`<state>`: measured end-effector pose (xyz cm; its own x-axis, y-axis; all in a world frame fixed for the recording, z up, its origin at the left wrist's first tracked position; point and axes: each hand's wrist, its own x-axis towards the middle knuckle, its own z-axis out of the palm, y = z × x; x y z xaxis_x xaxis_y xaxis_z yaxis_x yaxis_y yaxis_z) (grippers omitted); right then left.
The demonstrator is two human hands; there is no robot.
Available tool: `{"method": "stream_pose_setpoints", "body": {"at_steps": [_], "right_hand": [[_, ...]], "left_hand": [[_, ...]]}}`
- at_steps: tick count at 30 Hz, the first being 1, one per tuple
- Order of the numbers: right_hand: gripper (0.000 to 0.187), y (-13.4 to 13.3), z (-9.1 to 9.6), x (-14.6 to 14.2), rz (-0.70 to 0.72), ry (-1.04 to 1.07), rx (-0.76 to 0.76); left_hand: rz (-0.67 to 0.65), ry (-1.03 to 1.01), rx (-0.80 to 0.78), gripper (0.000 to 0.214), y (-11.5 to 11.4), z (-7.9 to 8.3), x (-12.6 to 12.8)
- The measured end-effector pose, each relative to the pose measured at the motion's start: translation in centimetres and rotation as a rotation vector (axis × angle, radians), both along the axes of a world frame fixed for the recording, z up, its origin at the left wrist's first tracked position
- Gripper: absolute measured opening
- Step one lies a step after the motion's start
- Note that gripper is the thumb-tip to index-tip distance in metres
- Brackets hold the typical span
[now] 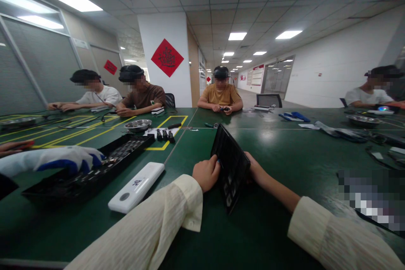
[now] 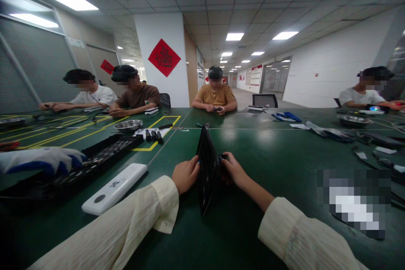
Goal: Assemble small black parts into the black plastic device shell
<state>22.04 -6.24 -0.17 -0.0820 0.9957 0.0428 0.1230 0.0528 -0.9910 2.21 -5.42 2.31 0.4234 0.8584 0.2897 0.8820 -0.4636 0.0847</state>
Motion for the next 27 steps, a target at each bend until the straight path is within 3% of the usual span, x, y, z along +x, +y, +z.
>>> {"method": "stream_pose_setpoints", "body": {"at_steps": [10,20,27], "right_hand": [[0.053,0.56,-0.76,0.33,0.015,0.001,0.021],[0.057,0.29,-0.43,0.08,-0.005,-0.008,0.012],[0.054,0.07,-0.15,0.10,0.010,-0.019,0.019]], "left_hand": [[0.011,-0.026,-0.008,0.044,0.02,-0.16,0.02],[0.018,0.001,-0.043,0.035,-0.39,0.51,0.11],[0.004,-0.015,-0.037,0.045,-0.17,0.24,0.09]]}}
